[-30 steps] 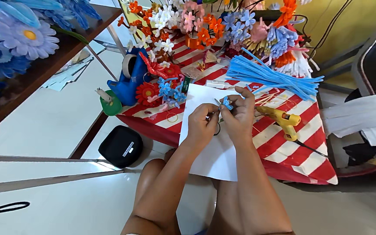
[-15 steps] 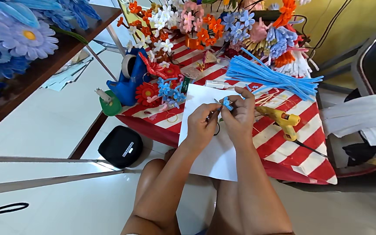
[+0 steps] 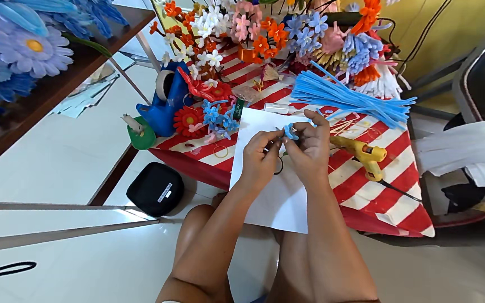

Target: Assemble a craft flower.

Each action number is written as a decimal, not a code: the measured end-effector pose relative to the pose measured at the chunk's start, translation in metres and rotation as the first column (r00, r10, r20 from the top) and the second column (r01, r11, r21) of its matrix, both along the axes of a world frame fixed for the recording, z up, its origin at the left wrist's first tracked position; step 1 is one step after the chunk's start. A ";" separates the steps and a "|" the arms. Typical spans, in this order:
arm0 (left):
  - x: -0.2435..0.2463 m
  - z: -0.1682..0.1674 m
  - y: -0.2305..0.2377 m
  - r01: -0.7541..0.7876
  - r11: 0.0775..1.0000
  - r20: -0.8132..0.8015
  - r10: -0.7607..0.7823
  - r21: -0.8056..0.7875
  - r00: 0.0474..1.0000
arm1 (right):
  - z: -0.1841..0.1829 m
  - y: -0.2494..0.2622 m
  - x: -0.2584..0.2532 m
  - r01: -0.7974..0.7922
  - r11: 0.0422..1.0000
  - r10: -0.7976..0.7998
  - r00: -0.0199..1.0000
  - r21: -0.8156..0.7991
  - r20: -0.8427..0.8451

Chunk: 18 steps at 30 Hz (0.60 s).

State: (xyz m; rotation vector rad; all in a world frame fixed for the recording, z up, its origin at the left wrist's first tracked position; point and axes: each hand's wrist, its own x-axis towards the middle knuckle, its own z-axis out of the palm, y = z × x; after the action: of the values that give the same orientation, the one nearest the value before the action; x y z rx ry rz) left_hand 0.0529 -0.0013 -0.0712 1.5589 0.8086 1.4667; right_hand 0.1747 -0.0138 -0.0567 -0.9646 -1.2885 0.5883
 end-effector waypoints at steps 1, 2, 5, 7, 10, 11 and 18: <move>-0.001 0.000 0.000 0.008 0.999 0.008 -0.008 -0.035 1.000 | 0.000 0.000 0.000 -0.008 1.000 0.008 1.000 -0.001 -0.001; -0.002 0.001 0.000 0.015 0.997 0.022 -0.014 -0.070 1.000 | 0.000 0.000 0.001 -0.014 1.000 0.014 1.000 -0.006 0.001; -0.004 0.003 0.001 0.038 0.988 0.085 -0.026 -0.151 0.996 | 0.002 -0.001 0.002 -0.024 0.999 0.024 1.000 -0.042 0.004; -0.005 0.004 0.001 0.058 0.981 0.125 -0.035 -0.186 0.992 | 0.004 -0.002 0.002 -0.018 0.998 0.018 1.000 -0.068 -0.008; -0.005 0.005 0.000 0.090 0.973 0.175 -0.052 -0.213 0.983 | 0.006 -0.002 0.000 -0.018 0.994 0.013 0.999 -0.104 -0.049; -0.005 0.005 0.000 0.093 0.972 0.186 -0.052 -0.218 0.981 | 0.006 -0.003 0.000 -0.023 0.993 0.016 0.998 -0.116 -0.067; -0.004 0.009 -0.002 0.192 0.911 0.333 -0.064 -0.365 0.941 | 0.007 -0.003 -0.003 -0.028 0.989 0.007 0.990 -0.148 -0.141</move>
State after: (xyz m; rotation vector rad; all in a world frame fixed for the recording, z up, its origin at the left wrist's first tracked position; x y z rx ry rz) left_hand 0.0493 -0.0031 -0.0620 1.0230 0.7383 1.3133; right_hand 0.1719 -0.0168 -0.0498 -1.0172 -1.1406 0.7622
